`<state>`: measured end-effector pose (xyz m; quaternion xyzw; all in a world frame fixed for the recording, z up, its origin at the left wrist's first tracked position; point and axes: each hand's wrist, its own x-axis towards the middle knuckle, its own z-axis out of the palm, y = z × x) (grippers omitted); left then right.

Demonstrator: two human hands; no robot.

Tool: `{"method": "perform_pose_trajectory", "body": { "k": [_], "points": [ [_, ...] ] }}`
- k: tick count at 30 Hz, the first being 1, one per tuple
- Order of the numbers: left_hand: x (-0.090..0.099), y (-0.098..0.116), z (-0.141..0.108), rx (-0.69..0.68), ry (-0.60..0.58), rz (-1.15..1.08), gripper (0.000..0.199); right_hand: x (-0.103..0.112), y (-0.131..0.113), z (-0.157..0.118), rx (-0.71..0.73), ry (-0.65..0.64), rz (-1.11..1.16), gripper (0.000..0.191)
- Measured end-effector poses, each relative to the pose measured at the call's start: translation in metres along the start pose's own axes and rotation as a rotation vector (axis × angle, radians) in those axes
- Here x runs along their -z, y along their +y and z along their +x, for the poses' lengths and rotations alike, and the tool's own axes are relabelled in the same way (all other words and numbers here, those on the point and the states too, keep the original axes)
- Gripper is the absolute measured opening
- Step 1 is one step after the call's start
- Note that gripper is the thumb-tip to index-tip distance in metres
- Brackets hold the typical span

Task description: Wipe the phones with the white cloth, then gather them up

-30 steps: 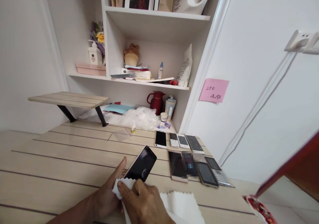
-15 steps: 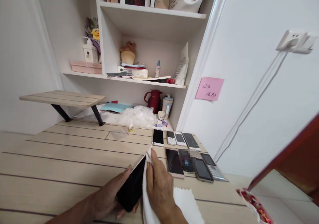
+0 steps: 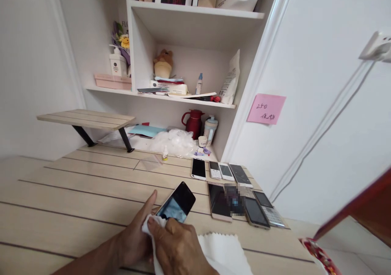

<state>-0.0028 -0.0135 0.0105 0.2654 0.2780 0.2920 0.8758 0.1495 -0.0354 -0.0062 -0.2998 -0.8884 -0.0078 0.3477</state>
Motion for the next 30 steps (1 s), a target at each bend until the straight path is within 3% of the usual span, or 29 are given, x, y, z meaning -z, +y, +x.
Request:
{"method": "perform_pose_trajectory", "body": {
  "k": [7,13,20,23,28,30],
  "points": [
    [-0.001,0.002,-0.001,-0.034,0.038,0.019,0.062,0.02,0.001,0.004,-0.008,-0.117,0.073,0.028],
    [0.0,0.004,0.002,-0.101,0.061,0.064,0.063,0.022,0.02,0.0,-0.131,0.104,0.077,0.029],
    [0.002,0.004,0.001,-0.068,-0.036,0.178,0.077,0.016,0.038,-0.003,-0.248,0.342,-0.035,0.028],
    [0.005,0.002,0.003,-0.088,-0.019,0.135,0.074,0.015,0.033,-0.003,-0.217,0.292,0.015,0.029],
    [0.006,0.003,0.005,-0.142,0.099,0.045,0.063,0.016,0.016,-0.001,-0.075,0.045,0.218,0.029],
    [0.005,0.004,0.005,-0.129,0.107,0.039,0.063,0.017,0.013,-0.001,-0.058,0.013,0.239,0.028]
  ]
}}
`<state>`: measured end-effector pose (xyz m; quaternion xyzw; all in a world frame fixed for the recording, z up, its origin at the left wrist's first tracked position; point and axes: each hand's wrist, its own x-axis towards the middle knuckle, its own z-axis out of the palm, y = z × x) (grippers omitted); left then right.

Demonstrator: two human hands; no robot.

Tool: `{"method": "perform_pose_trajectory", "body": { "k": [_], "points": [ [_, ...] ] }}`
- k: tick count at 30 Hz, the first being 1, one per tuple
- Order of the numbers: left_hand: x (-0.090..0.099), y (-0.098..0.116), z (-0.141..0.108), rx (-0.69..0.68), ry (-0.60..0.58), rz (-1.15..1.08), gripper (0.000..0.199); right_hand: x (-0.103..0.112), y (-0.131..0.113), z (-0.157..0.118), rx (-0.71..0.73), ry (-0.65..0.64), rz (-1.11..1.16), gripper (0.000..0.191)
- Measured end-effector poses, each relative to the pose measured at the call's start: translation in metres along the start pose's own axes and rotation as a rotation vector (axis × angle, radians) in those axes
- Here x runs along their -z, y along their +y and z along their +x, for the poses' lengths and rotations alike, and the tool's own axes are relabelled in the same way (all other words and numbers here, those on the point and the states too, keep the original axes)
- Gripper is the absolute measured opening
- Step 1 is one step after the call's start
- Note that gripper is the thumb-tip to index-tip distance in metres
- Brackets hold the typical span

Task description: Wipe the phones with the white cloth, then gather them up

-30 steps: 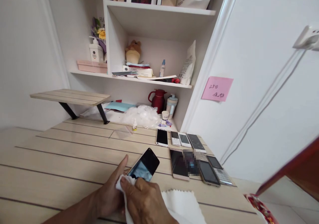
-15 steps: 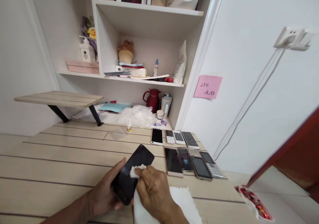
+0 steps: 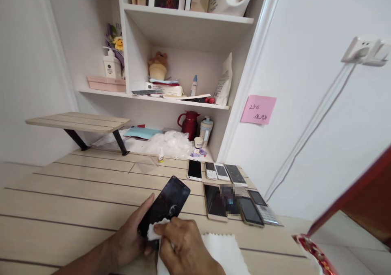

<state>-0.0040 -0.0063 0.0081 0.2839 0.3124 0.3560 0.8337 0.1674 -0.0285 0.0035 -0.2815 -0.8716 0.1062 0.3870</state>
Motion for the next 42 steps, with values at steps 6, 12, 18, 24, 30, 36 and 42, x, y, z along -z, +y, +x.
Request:
{"method": "perform_pose_trajectory", "body": {
  "k": [6,12,18,24,30,36,42],
  "points": [
    [0.0,-0.001,-0.002,-0.004,-0.017,0.13,0.069,0.004,0.013,0.0,-0.192,0.316,-0.154,0.024],
    [0.001,-0.001,-0.006,0.012,-0.133,0.26,0.08,0.005,0.019,0.002,-0.495,0.553,-0.258,0.018],
    [-0.001,-0.005,-0.008,-0.07,-0.139,0.355,0.075,0.005,0.02,0.002,-0.426,0.585,-0.288,0.021],
    [-0.004,-0.007,-0.01,-0.136,-0.122,0.5,0.074,0.001,0.022,-0.001,-0.261,0.549,-0.197,0.025],
    [-0.006,-0.006,-0.014,-0.162,-0.07,0.568,0.073,-0.002,0.017,-0.001,-0.102,0.436,-0.265,0.026],
    [-0.002,-0.01,-0.009,-0.142,-0.121,0.51,0.08,0.003,0.02,0.003,-0.226,0.579,-0.285,0.023],
    [-0.004,-0.006,-0.01,-0.116,-0.116,0.54,0.077,0.006,0.019,0.004,-0.401,0.615,-0.265,0.02]
  ]
}}
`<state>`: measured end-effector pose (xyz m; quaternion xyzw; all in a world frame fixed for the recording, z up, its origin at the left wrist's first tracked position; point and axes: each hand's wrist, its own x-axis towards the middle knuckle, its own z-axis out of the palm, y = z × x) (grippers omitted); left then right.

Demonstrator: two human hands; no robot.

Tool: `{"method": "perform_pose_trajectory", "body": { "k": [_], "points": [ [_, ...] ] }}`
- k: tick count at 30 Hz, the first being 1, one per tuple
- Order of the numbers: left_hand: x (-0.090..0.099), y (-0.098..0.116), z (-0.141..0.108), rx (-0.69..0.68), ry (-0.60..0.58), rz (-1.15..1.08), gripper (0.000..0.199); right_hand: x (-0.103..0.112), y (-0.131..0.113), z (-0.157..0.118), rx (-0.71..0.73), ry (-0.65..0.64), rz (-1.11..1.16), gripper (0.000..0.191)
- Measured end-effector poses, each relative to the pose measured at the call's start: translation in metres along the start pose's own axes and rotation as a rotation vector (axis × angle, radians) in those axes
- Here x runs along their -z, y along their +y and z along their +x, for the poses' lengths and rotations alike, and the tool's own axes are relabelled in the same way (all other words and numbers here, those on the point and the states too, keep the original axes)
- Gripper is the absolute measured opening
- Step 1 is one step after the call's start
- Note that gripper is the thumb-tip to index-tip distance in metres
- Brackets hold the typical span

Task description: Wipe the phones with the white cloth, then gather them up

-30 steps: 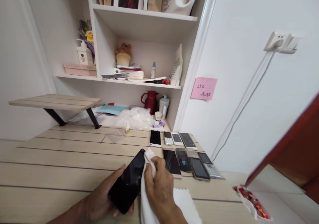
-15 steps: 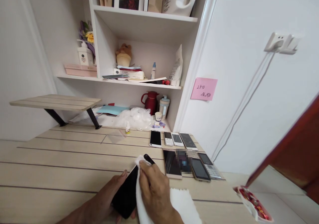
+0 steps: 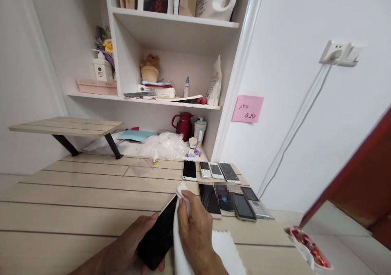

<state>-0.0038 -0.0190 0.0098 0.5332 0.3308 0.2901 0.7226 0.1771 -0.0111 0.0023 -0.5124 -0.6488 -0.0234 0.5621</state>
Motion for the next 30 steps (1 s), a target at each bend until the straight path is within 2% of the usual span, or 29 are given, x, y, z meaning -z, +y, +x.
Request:
{"method": "perform_pose_trajectory", "body": {
  "k": [7,14,22,25,28,30],
  "points": [
    [0.001,0.0,-0.001,-0.011,-0.026,0.067,0.08,0.002,0.0,0.004,-0.138,0.027,-0.01,0.024],
    [0.001,-0.001,-0.001,-0.033,-0.009,0.081,0.081,0.002,-0.004,0.003,-0.073,0.017,0.027,0.023],
    [-0.002,-0.001,-0.001,-0.034,0.013,0.094,0.08,-0.001,-0.006,-0.004,-0.099,-0.032,0.051,0.023],
    [-0.004,0.006,-0.004,-0.037,0.031,0.063,0.073,-0.004,-0.01,-0.011,-0.069,-0.103,0.057,0.02],
    [-0.005,0.009,-0.006,-0.057,0.087,0.001,0.067,-0.004,-0.015,-0.016,0.012,-0.26,0.074,0.017],
    [-0.005,0.009,-0.005,-0.046,0.085,-0.006,0.066,-0.003,-0.015,-0.015,0.019,-0.278,0.067,0.017]
  ]
}}
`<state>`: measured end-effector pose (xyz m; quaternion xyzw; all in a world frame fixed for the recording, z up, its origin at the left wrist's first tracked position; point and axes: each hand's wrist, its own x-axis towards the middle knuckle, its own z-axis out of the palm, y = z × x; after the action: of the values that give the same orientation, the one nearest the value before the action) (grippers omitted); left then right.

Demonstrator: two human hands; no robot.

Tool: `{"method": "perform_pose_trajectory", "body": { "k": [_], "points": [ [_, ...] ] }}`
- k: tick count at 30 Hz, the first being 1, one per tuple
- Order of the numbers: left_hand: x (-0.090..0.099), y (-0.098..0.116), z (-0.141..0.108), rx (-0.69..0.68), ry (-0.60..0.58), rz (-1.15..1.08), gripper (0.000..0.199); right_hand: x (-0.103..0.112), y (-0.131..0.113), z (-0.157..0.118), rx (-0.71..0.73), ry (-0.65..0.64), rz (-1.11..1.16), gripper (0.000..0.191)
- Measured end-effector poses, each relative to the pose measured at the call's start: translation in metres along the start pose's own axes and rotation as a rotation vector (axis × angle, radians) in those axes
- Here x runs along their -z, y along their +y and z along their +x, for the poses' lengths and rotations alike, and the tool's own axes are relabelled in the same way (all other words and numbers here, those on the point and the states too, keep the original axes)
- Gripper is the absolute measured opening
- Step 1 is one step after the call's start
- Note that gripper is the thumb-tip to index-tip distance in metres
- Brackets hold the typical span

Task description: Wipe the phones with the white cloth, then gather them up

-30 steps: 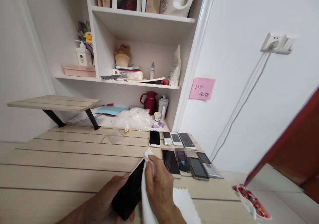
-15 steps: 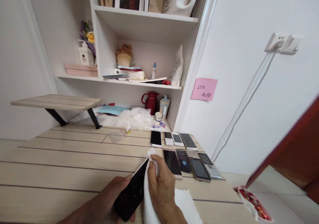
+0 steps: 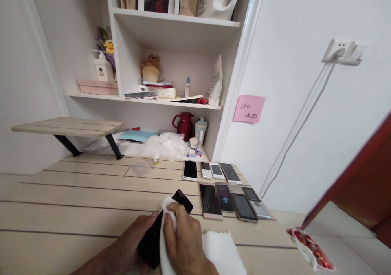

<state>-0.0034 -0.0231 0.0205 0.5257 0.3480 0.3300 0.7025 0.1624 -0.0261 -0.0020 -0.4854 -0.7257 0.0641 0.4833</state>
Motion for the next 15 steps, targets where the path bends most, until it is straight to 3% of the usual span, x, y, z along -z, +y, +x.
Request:
{"method": "perform_pose_trajectory", "body": {
  "k": [5,11,15],
  "points": [
    [0.002,-0.008,0.003,0.035,-0.063,0.035,0.076,0.006,0.007,0.009,-0.112,0.211,-0.033,0.021],
    [0.006,-0.013,0.004,0.027,-0.032,-0.047,0.071,0.003,0.004,0.006,0.006,0.085,-0.024,0.02],
    [0.004,-0.012,0.004,0.03,-0.067,0.017,0.075,0.008,0.008,0.01,-0.081,0.202,-0.044,0.019]
  ]
}}
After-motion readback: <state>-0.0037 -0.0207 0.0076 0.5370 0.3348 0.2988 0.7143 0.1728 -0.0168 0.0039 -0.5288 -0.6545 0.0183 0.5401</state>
